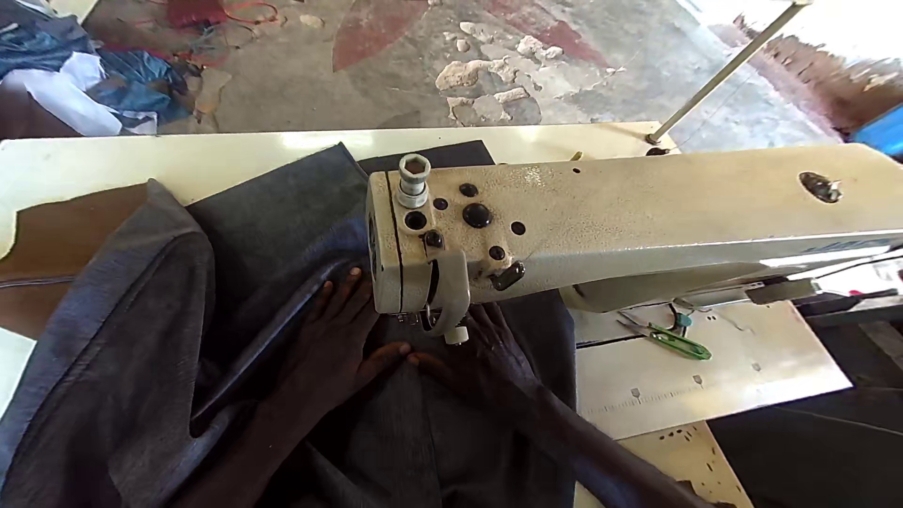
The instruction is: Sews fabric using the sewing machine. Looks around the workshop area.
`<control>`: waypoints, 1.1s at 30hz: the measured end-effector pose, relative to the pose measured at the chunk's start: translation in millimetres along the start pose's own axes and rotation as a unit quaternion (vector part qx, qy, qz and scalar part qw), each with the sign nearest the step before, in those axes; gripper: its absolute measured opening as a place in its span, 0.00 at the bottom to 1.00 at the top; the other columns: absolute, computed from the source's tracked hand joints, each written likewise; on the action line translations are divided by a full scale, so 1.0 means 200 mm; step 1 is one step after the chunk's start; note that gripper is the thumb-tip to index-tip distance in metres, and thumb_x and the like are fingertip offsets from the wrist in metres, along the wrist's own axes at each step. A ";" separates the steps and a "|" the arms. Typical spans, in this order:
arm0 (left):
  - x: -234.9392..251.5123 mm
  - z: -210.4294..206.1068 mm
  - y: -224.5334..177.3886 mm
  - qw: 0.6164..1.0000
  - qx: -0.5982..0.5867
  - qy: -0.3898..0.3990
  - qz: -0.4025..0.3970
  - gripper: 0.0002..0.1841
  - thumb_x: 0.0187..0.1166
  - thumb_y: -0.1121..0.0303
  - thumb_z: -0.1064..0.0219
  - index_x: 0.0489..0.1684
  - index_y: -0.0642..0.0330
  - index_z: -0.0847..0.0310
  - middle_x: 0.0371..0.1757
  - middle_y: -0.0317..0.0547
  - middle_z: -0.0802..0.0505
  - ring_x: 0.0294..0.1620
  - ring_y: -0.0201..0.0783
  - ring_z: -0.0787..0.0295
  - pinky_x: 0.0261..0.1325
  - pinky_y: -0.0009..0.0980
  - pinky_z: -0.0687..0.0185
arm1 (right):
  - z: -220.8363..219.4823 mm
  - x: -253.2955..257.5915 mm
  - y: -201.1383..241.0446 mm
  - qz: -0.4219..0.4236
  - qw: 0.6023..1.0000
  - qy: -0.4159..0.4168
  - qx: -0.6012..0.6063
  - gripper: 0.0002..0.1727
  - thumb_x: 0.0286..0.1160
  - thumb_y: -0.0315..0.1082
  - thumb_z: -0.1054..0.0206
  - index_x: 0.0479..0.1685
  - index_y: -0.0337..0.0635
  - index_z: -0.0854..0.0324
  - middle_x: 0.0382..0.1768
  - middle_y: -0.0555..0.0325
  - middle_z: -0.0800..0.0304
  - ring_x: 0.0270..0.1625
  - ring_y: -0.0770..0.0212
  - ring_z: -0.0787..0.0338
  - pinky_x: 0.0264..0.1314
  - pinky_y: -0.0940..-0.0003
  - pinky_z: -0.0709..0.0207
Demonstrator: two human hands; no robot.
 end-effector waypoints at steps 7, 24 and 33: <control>0.03 0.00 0.03 1.000 -0.011 -0.001 -0.010 0.47 0.77 0.23 0.58 0.85 0.49 0.28 0.91 0.44 0.30 0.96 0.48 0.52 0.95 0.57 0.64 | 0.01 0.04 -0.03 0.022 1.000 -0.005 0.005 0.38 0.78 0.74 0.49 0.54 0.50 0.12 0.63 0.54 0.11 0.71 0.51 0.18 0.84 0.47 0.38; -0.05 0.05 -0.11 0.999 -0.026 -0.043 0.018 0.39 0.84 0.32 0.55 0.83 0.49 0.26 0.89 0.45 0.28 0.94 0.48 0.46 0.93 0.58 0.53 | 0.02 -0.05 0.07 -0.007 0.999 -0.013 0.040 0.43 0.83 0.72 0.54 0.77 0.44 0.21 0.80 0.50 0.22 0.88 0.49 0.31 0.92 0.42 0.47; -0.07 0.00 -0.04 1.000 -0.020 -0.017 0.003 0.43 0.79 0.25 0.55 0.75 0.49 0.17 0.85 0.46 0.23 0.93 0.51 0.43 0.91 0.60 0.51 | 0.00 -0.11 0.02 -0.006 1.000 0.011 -0.008 0.50 0.78 0.77 0.56 0.87 0.48 0.31 0.87 0.55 0.31 0.93 0.52 0.40 0.95 0.43 0.54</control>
Point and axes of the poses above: each hand's wrist, its own x-axis towards the middle knuckle, its own z-axis out of the back of the hand, y = z × x, the point moved 2 cm from there along x, towards the middle knuckle
